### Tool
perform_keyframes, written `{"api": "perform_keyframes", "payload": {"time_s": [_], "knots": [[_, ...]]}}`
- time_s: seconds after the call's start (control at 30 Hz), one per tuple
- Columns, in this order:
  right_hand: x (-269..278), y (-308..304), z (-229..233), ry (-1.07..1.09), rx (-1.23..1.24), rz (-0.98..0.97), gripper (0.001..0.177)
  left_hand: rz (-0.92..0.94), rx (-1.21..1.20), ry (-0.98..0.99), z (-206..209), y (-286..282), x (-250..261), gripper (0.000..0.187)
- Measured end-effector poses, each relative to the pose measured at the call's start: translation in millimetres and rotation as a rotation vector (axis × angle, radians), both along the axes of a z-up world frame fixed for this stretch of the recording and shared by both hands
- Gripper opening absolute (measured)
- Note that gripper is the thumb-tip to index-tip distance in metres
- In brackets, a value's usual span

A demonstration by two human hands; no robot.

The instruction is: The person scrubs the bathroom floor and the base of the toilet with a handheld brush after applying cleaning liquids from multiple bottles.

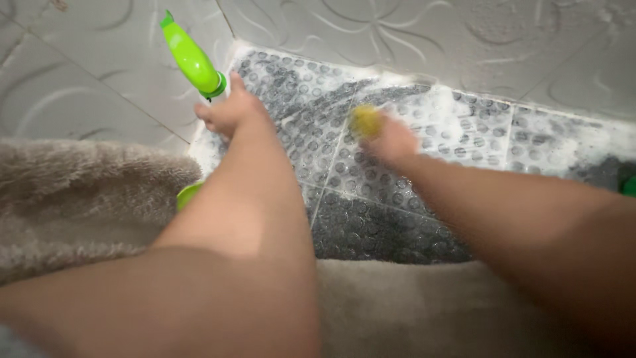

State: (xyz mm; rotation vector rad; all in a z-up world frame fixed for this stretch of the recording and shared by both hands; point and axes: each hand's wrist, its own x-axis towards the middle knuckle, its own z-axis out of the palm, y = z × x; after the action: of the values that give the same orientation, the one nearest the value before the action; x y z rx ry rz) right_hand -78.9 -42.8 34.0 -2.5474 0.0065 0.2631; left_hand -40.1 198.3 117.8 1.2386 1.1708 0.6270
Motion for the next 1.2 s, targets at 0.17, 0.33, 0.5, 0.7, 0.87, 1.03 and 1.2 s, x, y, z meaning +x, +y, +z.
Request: {"api": "perform_keyframes", "payload": {"time_s": [0.17, 0.33, 0.5, 0.7, 0.87, 1.03, 1.2], "knots": [[-24.2, 42.1, 20.4, 0.159, -0.117, 0.153, 0.043, 0.102, -0.132, 0.073, 11.1, -5.3, -6.3, 0.113], [-2.4, -50.0, 30.3, 0.143, 0.120, -0.333, 0.055, -0.051, 0.301, 0.089, 5.6, 9.5, 8.3, 0.070], [-9.4, -41.3, 1.1, 0.096, -0.038, -0.177, 0.048, -0.249, 0.373, -0.007, -2.9, 15.7, 13.8, 0.053], [-47.1, 17.7, -8.2, 0.034, -0.066, 0.188, 0.044, -0.269, 0.455, 0.222, 17.8, -3.0, -6.2, 0.067], [-16.7, -32.4, 4.6, 0.031, -0.099, -0.144, 0.054, -0.209, 0.404, 0.266, 9.0, 23.3, -5.7, 0.078], [-3.3, -49.9, -14.2, -0.038, -0.060, -0.220, 0.056, -0.138, 0.601, 0.019, -34.4, 53.1, 10.8, 0.067], [16.5, -14.5, -17.9, 0.128, 0.124, -0.281, 0.076, -0.152, 0.609, -0.106, -24.9, 81.5, -14.7, 0.064]]}}
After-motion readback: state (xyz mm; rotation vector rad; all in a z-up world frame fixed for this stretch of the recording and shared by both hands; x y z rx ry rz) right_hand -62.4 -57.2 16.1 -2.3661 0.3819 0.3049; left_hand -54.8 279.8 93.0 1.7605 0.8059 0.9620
